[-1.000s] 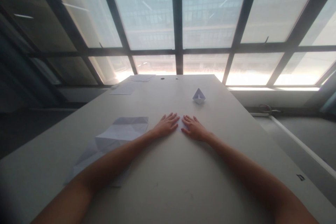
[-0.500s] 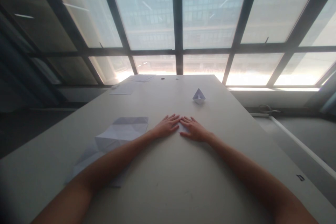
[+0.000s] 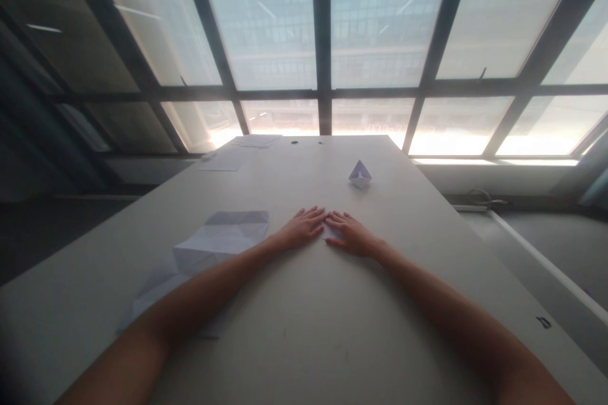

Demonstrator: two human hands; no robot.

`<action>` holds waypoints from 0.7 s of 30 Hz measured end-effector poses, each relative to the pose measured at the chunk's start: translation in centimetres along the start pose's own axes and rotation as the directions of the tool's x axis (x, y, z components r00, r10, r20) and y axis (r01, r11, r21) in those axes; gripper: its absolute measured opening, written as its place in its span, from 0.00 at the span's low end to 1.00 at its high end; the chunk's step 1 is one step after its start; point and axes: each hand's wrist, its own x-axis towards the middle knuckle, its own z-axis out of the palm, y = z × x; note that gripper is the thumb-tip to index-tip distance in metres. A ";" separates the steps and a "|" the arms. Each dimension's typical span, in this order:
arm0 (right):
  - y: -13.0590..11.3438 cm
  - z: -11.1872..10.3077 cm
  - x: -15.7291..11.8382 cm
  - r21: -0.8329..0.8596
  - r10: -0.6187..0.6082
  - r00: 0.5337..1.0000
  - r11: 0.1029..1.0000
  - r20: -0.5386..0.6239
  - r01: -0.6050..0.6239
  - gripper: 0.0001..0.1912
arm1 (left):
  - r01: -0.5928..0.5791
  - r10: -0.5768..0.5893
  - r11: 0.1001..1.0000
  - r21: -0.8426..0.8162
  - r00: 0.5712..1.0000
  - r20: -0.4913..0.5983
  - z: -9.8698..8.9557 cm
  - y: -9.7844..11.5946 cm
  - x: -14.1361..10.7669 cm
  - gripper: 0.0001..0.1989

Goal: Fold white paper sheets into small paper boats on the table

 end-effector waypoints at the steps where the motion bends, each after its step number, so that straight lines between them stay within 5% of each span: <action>1: 0.0 0.0 0.0 -0.001 -0.007 1.000 1.000 -0.009 0.007 0.34 | -0.001 0.001 1.000 0.001 1.000 0.001 0.0 0.0 0.0 0.27; 10: -1.6 -1.4 0.1 -0.085 -0.042 0.999 0.995 0.021 0.043 0.18 | 0.042 -0.042 0.999 -0.001 0.998 -0.056 0.3 -0.2 0.2 0.22; 16: -2.1 -1.9 0.2 -0.125 -0.001 0.999 0.992 0.040 0.006 0.17 | 0.057 -0.059 0.998 -0.022 0.994 -0.096 0.3 -0.2 0.3 0.21; 21: -1.4 -1.2 0.2 -0.084 0.093 0.992 0.991 -0.091 -0.100 0.20 | 0.051 -0.095 0.988 -0.144 0.944 -0.316 -0.4 0.2 0.3 0.23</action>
